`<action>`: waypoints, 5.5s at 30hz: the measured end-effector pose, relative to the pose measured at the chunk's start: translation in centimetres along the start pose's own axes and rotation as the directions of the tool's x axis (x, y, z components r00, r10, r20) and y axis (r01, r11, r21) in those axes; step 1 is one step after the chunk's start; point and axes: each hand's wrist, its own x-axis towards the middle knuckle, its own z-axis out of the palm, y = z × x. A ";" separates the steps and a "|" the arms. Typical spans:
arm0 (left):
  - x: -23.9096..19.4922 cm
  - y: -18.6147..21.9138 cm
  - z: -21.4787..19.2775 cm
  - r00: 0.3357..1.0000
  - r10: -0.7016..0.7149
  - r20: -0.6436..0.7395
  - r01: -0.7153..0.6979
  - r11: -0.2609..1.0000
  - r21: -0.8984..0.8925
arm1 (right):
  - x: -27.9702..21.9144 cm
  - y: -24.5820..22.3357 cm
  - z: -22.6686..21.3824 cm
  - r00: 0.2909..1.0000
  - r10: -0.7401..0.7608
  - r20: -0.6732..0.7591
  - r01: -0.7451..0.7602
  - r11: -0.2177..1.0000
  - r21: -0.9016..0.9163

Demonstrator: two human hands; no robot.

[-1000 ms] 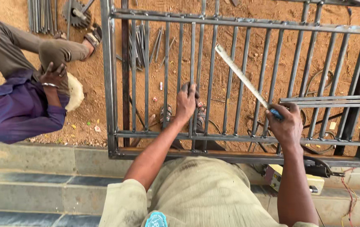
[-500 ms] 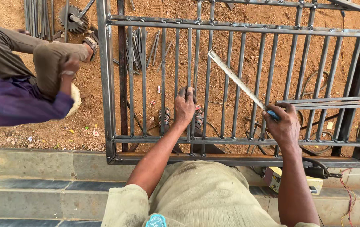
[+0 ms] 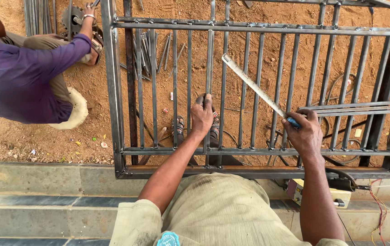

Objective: The person measures the spacing between vertical bars on a metal gate frame using a tape measure, then welds the bars to the horizontal frame using a welding torch. The person repeatedly measures and welds different sections of the gate.

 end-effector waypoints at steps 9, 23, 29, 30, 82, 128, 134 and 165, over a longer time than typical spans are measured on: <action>0.1 0.3 0.2 1.000 0.011 -0.002 -0.011 0.999 -0.050 | -0.5 0.0 -0.1 1.000 -0.002 -0.014 0.002 1.000 0.028; -0.1 -0.6 0.3 0.999 -0.034 0.023 0.038 0.988 -0.148 | 5.3 -3.5 -1.4 0.979 -0.204 -0.009 0.204 0.979 -0.025; -0.6 1.2 0.0 0.998 -0.006 0.060 0.022 0.964 -0.264 | 12.6 -15.3 -2.3 0.863 -0.502 -0.059 0.499 0.865 -0.053; -0.7 1.7 -0.1 0.998 -0.035 0.050 0.045 0.974 -0.220 | 13.7 -17.5 -2.0 0.830 -0.554 -0.062 0.551 0.832 -0.063; -0.4 1.7 0.1 1.000 0.002 -0.006 -0.003 0.991 -0.132 | 20.5 -8.8 -0.4 0.868 -0.492 -0.071 0.471 0.859 -0.199; -1.0 2.2 1.9 0.996 -0.065 0.067 0.074 0.988 -0.139 | 20.0 -8.1 -1.1 0.898 -0.437 -0.049 0.424 0.889 -0.172; -1.2 2.0 2.0 0.997 0.065 0.037 -0.060 0.990 -0.130 | 20.1 -8.0 -0.6 0.896 -0.442 -0.050 0.427 0.886 -0.178; -1.1 2.8 1.8 0.994 0.107 -0.019 -0.108 0.990 -0.093 | 20.7 -9.1 -0.9 0.885 -0.462 -0.061 0.447 0.878 -0.171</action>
